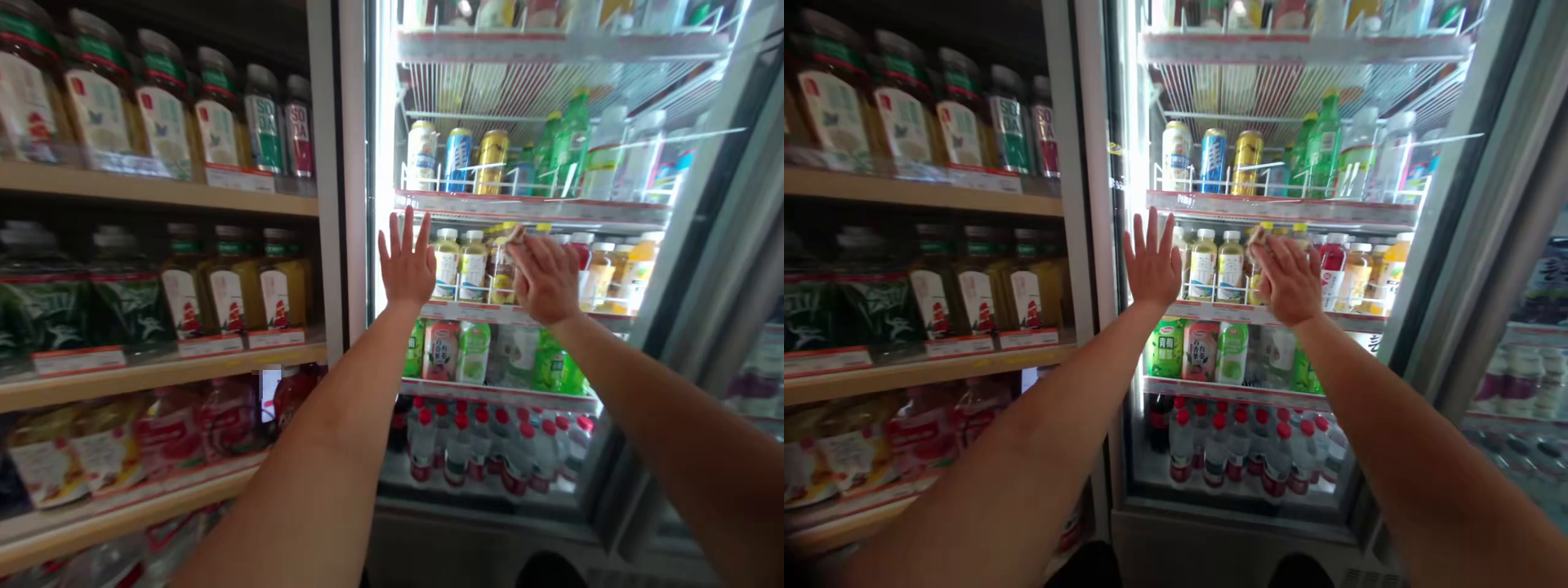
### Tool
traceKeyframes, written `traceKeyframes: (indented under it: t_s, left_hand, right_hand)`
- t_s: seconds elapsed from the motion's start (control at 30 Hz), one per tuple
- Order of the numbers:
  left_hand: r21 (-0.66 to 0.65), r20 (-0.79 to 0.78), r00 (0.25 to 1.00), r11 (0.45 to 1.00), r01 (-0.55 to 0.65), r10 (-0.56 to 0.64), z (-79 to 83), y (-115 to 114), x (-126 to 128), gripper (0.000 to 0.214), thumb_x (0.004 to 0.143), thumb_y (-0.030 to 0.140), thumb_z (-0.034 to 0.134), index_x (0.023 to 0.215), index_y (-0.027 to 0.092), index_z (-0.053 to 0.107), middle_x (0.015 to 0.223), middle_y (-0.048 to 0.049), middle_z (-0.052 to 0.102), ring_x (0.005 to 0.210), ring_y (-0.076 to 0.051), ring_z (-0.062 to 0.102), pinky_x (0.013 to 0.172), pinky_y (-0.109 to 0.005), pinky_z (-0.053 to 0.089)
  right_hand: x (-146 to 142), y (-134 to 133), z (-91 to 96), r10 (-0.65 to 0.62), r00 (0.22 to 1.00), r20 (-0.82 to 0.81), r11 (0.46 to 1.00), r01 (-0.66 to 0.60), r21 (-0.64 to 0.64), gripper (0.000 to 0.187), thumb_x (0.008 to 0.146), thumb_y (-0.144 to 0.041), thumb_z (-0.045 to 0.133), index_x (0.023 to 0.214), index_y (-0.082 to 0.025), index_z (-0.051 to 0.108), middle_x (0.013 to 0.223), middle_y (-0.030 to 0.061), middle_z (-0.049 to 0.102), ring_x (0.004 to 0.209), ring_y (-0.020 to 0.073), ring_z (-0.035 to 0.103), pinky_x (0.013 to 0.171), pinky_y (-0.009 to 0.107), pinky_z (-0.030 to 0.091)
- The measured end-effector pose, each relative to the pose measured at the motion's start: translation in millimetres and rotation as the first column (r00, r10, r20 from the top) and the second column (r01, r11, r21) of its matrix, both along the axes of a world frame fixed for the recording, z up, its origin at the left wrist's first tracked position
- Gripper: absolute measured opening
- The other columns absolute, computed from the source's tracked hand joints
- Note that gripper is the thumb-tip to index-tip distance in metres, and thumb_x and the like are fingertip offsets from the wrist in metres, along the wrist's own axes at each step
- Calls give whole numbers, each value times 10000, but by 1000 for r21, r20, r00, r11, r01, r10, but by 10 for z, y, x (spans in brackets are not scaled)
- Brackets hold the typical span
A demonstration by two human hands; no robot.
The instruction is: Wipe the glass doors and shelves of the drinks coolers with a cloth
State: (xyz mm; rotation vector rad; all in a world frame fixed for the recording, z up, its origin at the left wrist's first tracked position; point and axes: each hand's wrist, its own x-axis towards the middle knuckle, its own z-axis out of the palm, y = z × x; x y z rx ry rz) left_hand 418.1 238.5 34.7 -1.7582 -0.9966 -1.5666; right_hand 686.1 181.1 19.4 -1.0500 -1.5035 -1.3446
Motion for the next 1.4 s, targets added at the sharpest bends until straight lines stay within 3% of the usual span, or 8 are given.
traceKeyframes:
  t_s: [0.13, 0.23, 0.33, 0.6, 0.87, 1.07, 1.3, 1.4]
  left_hand:
    - [-23, 4, 1000, 1000, 18, -18, 15, -35, -3, 608, 1049, 199, 422, 1653, 244, 370, 1748, -34, 216, 1637, -244, 31, 1345, -543, 28]
    - [-10, 0, 999, 999, 44, -44, 17, -29, -13, 601, 1048, 208, 433, 1647, 232, 384, 1745, -51, 225, 1636, -261, 45, 1348, -549, 29]
    - [16, 9, 996, 995, 94, -94, 3, 17, -24, 595, 1049, 219, 436, 1642, 246, 394, 1742, -47, 232, 1636, -254, 40, 1349, -559, 32]
    - [39, 26, 983, 983, 180, -181, 14, 60, -24, 628, 1019, 196, 450, 1642, 257, 402, 1741, -34, 235, 1635, -270, 19, 1342, -594, 11]
    - [3, 30, 994, 994, 109, -109, 31, 6, -3, 619, 1024, 196, 441, 1641, 231, 410, 1740, -45, 240, 1636, -277, 42, 1349, -569, 24]
    - [-18, 34, 995, 995, 94, -93, 35, -28, -1, 626, 1015, 198, 451, 1638, 247, 411, 1739, -31, 249, 1638, -273, 59, 1351, -566, 35]
    - [-57, 29, 998, 997, 60, -58, 55, -81, 12, 619, 1021, 194, 437, 1639, 225, 412, 1739, -46, 254, 1637, -285, 75, 1350, -560, 43]
    - [-69, 16, 998, 996, 57, -56, 50, -50, 7, 618, 1035, 219, 437, 1651, 236, 385, 1748, -31, 225, 1640, -273, 40, 1353, -549, 15]
  right_hand:
    - [-226, 116, 360, 63, 923, -381, 984, 5, 176, 570, 1023, -290, 388, 1576, -222, 507, 1604, 130, 476, 1476, 372, 415, 1217, 614, 317]
    - [-422, 149, 362, 49, 995, -83, 998, -47, 35, 562, 1034, -306, 399, 1584, -241, 495, 1633, 79, 451, 1538, 340, 357, 1270, 581, 289]
    - [-520, 127, 254, 53, 973, 224, 988, -19, -151, 518, 1035, -324, 431, 1540, -322, 544, 1610, -4, 493, 1542, 272, 381, 1294, 530, 294]
    - [-479, 222, 242, 100, 953, -288, 986, -55, 159, 571, 1009, -268, 349, 1539, -245, 559, 1578, 91, 500, 1501, 346, 406, 1250, 599, 330]
    - [-509, 145, 143, 29, 999, 46, 997, -25, -66, 542, 1017, -317, 420, 1543, -288, 548, 1609, 45, 475, 1532, 324, 376, 1278, 568, 302]
    - [-393, 314, 166, 73, 919, -388, 986, -7, 168, 644, 1020, -263, 319, 1661, -214, 362, 1651, 123, 386, 1544, 379, 341, 1238, 668, 298]
    - [-483, 113, 7, 49, 976, 211, 993, -26, -112, 581, 1025, -277, 409, 1600, -346, 459, 1634, -25, 457, 1566, 267, 357, 1302, 531, 304]
    - [-458, 151, 14, 52, 998, 33, 999, -51, -17, 535, 1037, -261, 379, 1549, -293, 531, 1623, 16, 465, 1557, 283, 367, 1300, 561, 293]
